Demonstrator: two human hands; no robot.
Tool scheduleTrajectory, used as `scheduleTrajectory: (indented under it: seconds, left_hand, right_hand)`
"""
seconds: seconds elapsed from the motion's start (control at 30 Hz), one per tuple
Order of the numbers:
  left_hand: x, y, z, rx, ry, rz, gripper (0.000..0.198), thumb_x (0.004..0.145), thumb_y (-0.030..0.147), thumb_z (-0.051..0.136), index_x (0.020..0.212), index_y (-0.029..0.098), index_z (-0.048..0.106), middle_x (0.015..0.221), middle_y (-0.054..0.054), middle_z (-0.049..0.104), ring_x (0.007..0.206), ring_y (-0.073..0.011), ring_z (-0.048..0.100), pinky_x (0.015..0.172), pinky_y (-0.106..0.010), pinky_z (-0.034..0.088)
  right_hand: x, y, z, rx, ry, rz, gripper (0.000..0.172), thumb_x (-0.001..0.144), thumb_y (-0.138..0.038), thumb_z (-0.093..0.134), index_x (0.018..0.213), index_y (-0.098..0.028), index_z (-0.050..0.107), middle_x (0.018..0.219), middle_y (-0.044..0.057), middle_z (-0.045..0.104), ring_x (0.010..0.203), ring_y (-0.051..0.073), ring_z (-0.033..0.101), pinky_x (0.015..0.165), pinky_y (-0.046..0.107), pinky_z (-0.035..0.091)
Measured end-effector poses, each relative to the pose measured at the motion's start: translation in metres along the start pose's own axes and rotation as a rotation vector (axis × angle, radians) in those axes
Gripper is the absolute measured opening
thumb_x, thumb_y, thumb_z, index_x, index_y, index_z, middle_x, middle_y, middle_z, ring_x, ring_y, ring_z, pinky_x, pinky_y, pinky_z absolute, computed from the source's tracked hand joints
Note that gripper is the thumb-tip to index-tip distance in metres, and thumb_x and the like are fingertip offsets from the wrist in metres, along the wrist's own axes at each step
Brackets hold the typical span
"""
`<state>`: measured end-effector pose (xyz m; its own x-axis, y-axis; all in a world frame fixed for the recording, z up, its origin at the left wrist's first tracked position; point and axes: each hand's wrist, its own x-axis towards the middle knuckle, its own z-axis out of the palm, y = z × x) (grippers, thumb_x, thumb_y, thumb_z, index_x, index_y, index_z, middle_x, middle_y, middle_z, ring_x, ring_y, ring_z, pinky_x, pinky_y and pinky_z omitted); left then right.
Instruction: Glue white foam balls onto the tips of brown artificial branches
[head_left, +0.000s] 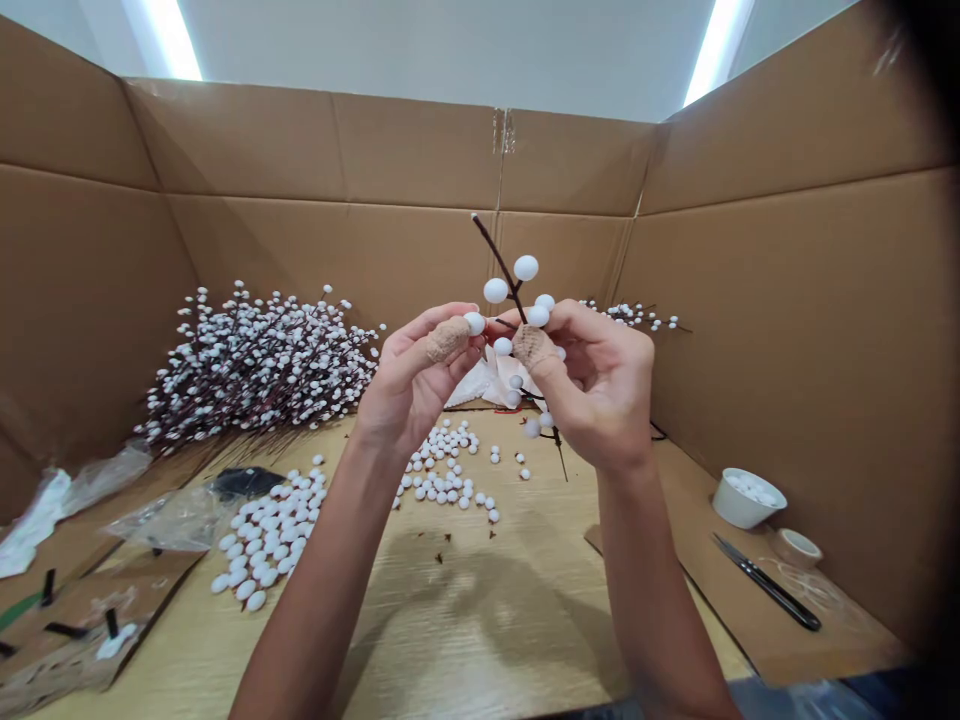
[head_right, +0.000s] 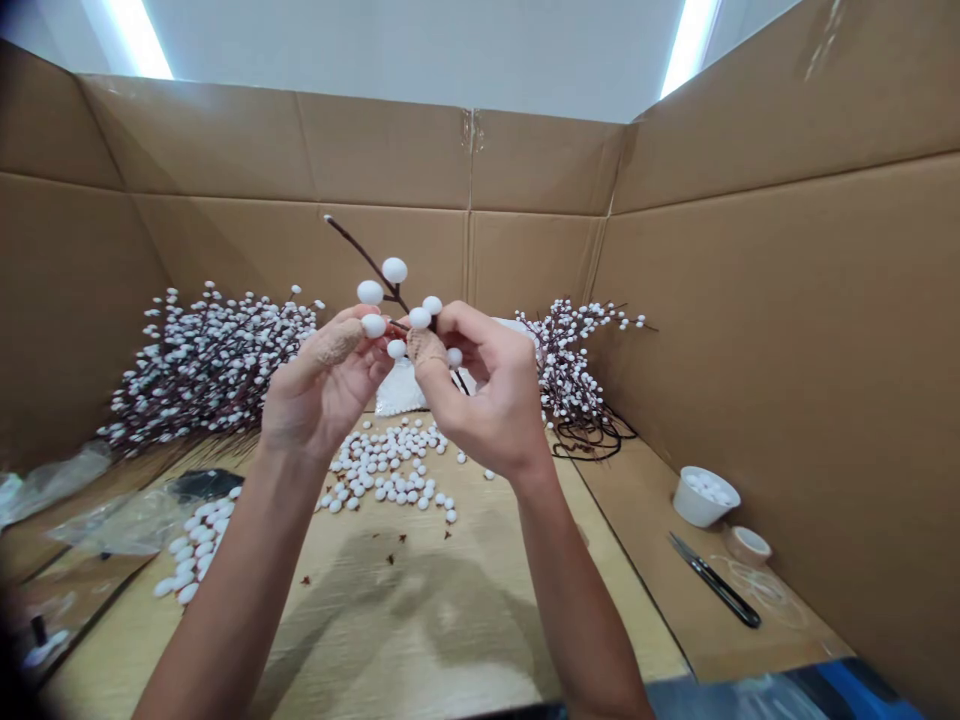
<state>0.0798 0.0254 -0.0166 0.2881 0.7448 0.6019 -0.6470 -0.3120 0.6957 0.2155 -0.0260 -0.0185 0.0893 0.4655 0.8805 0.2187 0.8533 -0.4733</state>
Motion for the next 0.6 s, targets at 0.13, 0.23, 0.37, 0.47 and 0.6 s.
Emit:
scheduleTrajectory:
  seconds: [0.13,0.23,0.37,0.47,0.6]
  left_hand:
    - [0.0,-0.0001,0.0001,0.022,-0.007,-0.004,0.011,0.072,0.019,0.069,0.082,0.014,0.067,0.085,-0.003,0.069,0.083,-0.0151,0.068,0.078,-0.022,0.055]
    - [-0.0005,0.0001,0.0013,0.032,-0.017,-0.004,0.011,0.073,0.02,0.069,0.082,0.014,0.067,0.086,-0.003,0.069,0.085,-0.0161,0.068,0.078,-0.023,0.055]
    - [-0.0002,0.0001,0.0019,0.032,-0.013,0.011,0.008,0.074,0.02,0.068,0.079,0.014,0.068,0.086,-0.004,0.069,0.088,-0.0177,0.068,0.078,-0.024,0.055]
    - [0.0002,0.0,0.0017,0.022,-0.02,0.014,0.006,0.074,0.018,0.067,0.078,0.013,0.068,0.083,-0.004,0.07,0.086,-0.0169,0.068,0.075,-0.022,0.056]
    - [-0.0005,0.0004,0.0023,0.023,-0.015,0.015,0.006,0.074,0.017,0.067,0.077,0.012,0.069,0.082,-0.004,0.069,0.086,-0.0171,0.068,0.076,-0.022,0.055]
  right_hand:
    - [-0.0005,0.0002,0.0008,-0.05,-0.001,-0.02,0.01,0.082,-0.025,0.059,0.073,-0.019,0.06,0.069,0.0,0.057,0.067,0.012,0.056,0.057,0.024,0.047]
    - [-0.0002,-0.0003,0.0009,-0.071,0.003,-0.046,0.01,0.081,-0.023,0.059,0.071,-0.019,0.059,0.071,0.0,0.057,0.07,0.013,0.056,0.059,0.025,0.047]
    - [0.0002,-0.0006,0.0007,-0.077,-0.004,-0.064,0.014,0.08,-0.021,0.059,0.066,-0.019,0.057,0.071,0.001,0.058,0.071,0.013,0.056,0.061,0.025,0.048]
    - [0.0001,-0.0007,0.0008,-0.072,-0.004,-0.072,0.015,0.079,-0.019,0.059,0.064,-0.019,0.056,0.071,0.001,0.058,0.07,0.013,0.056,0.061,0.026,0.047]
    - [-0.0003,-0.0012,0.001,-0.093,0.005,-0.069,0.014,0.078,-0.02,0.06,0.065,-0.019,0.057,0.071,0.001,0.058,0.069,0.013,0.055,0.062,0.026,0.048]
